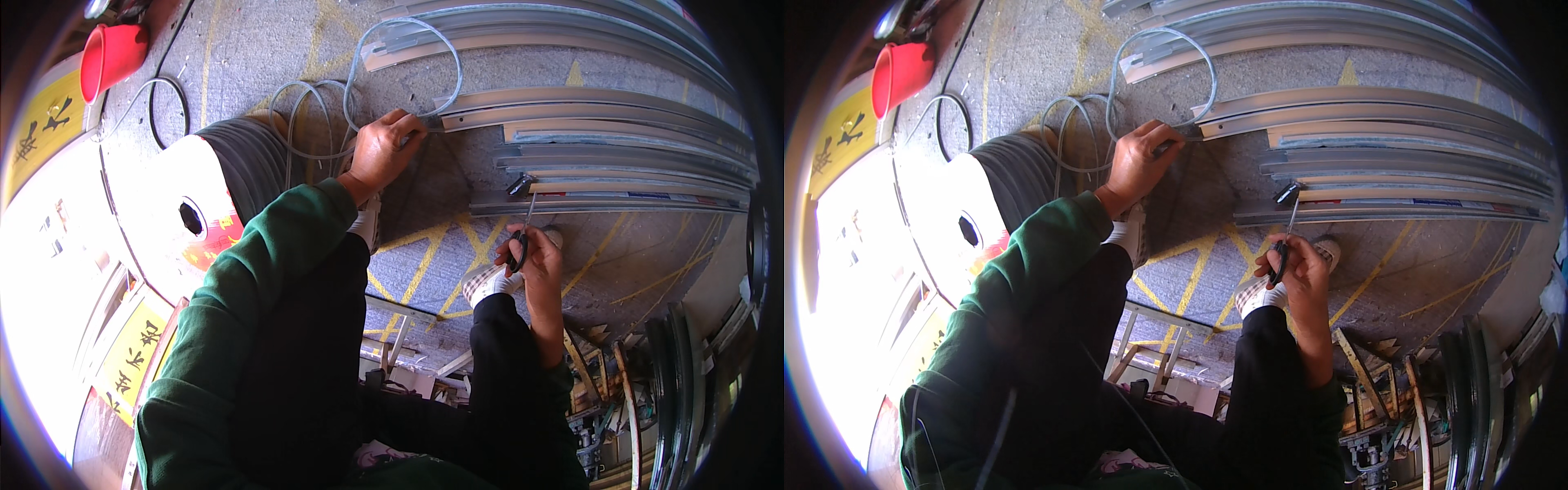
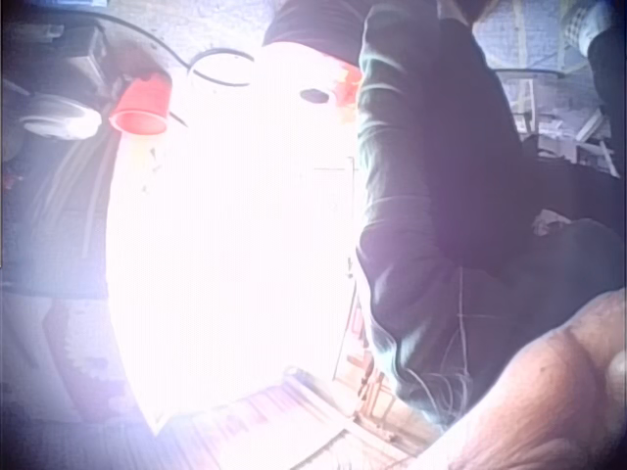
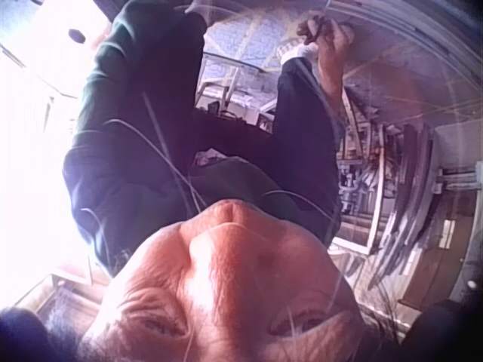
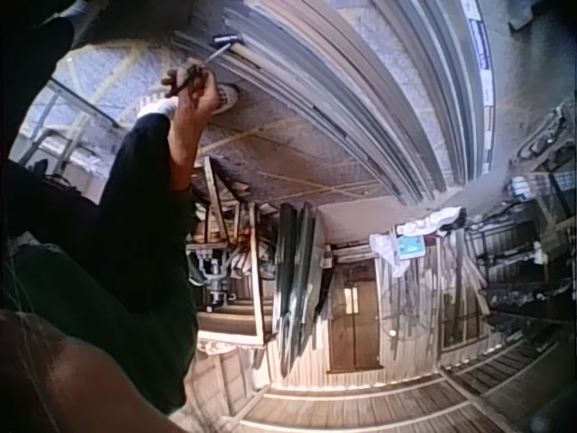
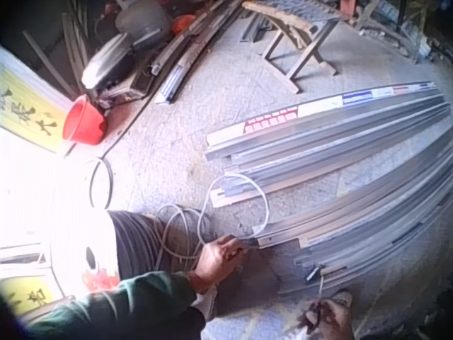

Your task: The person sits on the floor and repeatedly cuts lengths of white cable using scissors. They measure the cable against a stack of aluminum profiles, cut it, and then repeat the process with the remaining cable.

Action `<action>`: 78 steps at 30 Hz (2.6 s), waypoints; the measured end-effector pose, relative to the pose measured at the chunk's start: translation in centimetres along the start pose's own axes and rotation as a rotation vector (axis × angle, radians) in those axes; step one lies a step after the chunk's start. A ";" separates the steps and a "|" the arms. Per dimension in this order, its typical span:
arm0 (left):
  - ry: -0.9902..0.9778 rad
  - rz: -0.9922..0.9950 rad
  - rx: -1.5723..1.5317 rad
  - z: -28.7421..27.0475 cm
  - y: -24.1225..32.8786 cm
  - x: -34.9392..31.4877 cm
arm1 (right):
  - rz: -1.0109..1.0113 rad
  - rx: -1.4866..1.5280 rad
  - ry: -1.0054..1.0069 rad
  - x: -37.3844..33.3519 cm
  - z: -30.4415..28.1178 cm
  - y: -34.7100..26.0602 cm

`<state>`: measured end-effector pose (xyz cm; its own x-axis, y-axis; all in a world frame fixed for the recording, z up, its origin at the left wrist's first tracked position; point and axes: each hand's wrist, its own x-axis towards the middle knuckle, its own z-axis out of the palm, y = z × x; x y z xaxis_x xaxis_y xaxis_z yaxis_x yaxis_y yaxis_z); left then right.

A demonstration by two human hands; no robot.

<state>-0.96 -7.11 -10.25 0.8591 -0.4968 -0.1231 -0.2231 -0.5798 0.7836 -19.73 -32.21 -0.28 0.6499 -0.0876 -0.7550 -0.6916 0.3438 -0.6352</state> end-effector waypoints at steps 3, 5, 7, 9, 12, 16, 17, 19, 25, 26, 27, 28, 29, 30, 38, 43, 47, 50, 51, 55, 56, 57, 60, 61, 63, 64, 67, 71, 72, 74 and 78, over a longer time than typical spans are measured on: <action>0.004 -0.002 0.005 0.1 0.0 0.0 | 0.002 0.000 0.001 0.0 0.0 0.0; 0.023 0.015 0.006 0.2 0.0 0.0 | 0.004 0.000 0.004 0.0 0.0 0.0; 0.021 0.024 0.001 0.4 0.1 0.1 | 0.007 0.002 0.008 0.0 0.0 0.0; -0.006 0.026 -0.016 0.5 0.2 0.1 | 0.007 -0.006 0.011 0.0 0.0 0.0; 0.003 0.031 -0.027 0.7 0.4 0.2 | 0.005 -0.010 0.013 0.0 0.0 0.0; -0.044 -0.042 -0.058 0.8 0.7 0.3 | 0.002 -0.009 0.016 0.0 0.0 0.2; -0.055 -0.042 -0.080 0.8 0.8 0.3 | 0.003 0.001 0.015 0.0 0.0 0.3; -0.079 -0.077 -0.121 0.9 0.9 0.5 | 0.004 0.019 0.012 0.0 -0.1 0.3; -0.136 -0.250 -0.305 0.9 0.5 1.1 | 0.022 0.017 0.010 -0.1 -0.1 0.3; -0.148 -0.263 -0.311 0.8 0.3 1.2 | 0.022 0.013 0.011 -0.1 -0.1 0.3; -0.153 -0.278 -0.308 0.7 0.1 1.2 | 0.021 0.010 0.012 -0.1 -0.1 0.3; -0.152 -0.281 -0.336 0.7 -0.1 1.3 | 0.021 0.012 0.012 -0.1 -0.1 0.2; -0.144 -0.286 -0.356 0.7 -0.3 1.3 | 0.022 0.008 0.012 -0.1 -0.1 0.2; -0.150 -0.304 -0.367 0.7 -0.4 1.2 | 0.023 0.010 0.012 -0.1 -0.1 0.2; -0.196 -0.377 -0.444 0.6 -1.0 1.2 | 0.020 -0.003 0.008 0.0 -0.2 0.3; -0.210 -0.398 -0.471 0.5 -0.9 1.2 | 0.009 0.001 0.011 0.0 -0.3 0.5; -0.207 -0.394 -0.481 0.5 -0.9 1.2 | 0.014 -0.001 0.016 0.0 -0.3 0.5; -0.209 -0.388 -0.493 0.6 -0.9 1.2 | 0.011 0.000 0.014 0.1 -0.3 0.6; -0.214 -0.394 -0.490 0.7 -0.9 1.2 | 0.010 0.000 0.014 0.1 -0.3 0.5; -0.202 -0.386 -0.483 0.9 -0.6 1.3 | 0.005 0.003 0.011 0.1 -0.2 0.4; -0.201 -0.371 -0.459 1.0 -0.5 1.4 | 0.007 -0.003 0.007 0.1 -0.2 0.4; -0.202 -0.363 -0.428 1.1 -0.3 1.5 | 0.008 -0.005 0.002 0.1 -0.1 0.3; -0.165 -0.344 -0.385 1.4 0.2 2.0 | 0.013 -0.009 -0.012 0.1 0.1 0.0; -0.158 -0.323 -0.361 1.4 0.4 2.0 | 0.014 -0.010 -0.016 0.1 0.1 0.0; -0.155 -0.290 -0.318 1.0 0.5 2.0 | 0.016 -0.002 -0.025 0.0 0.2 -0.2; -0.161 -0.264 -0.262 0.6 0.5 2.0 | 0.017 0.002 -0.029 0.0 0.1 -0.2; -0.196 -0.197 -0.145 -0.7 0.3 1.8 | 0.020 0.001 -0.026 0.1 0.1 -0.3; -0.234 -0.236 -0.093 -0.8 0.5 2.3 | 0.022 -0.018 -0.044 0.2 0.3 -0.4; -0.232 -0.240 -0.095 -0.6 0.6 2.5 | 0.025 -0.017 -0.048 0.3 0.4 -0.5; -0.217 -0.219 -0.090 -0.1 0.8 2.6 | 0.030 -0.008 -0.067 0.6 0.5 -0.9; -0.181 -0.164 -0.024 -0.4 0.8 2.1 | 0.042 0.018 -0.113 1.9 0.9 -2.7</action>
<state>0.84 -8.35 -9.63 0.7861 -0.5062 -0.3546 -0.0752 -0.6479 0.7580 -16.36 -32.41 0.11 0.6526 0.0328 -0.7570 -0.7139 0.3613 -0.5998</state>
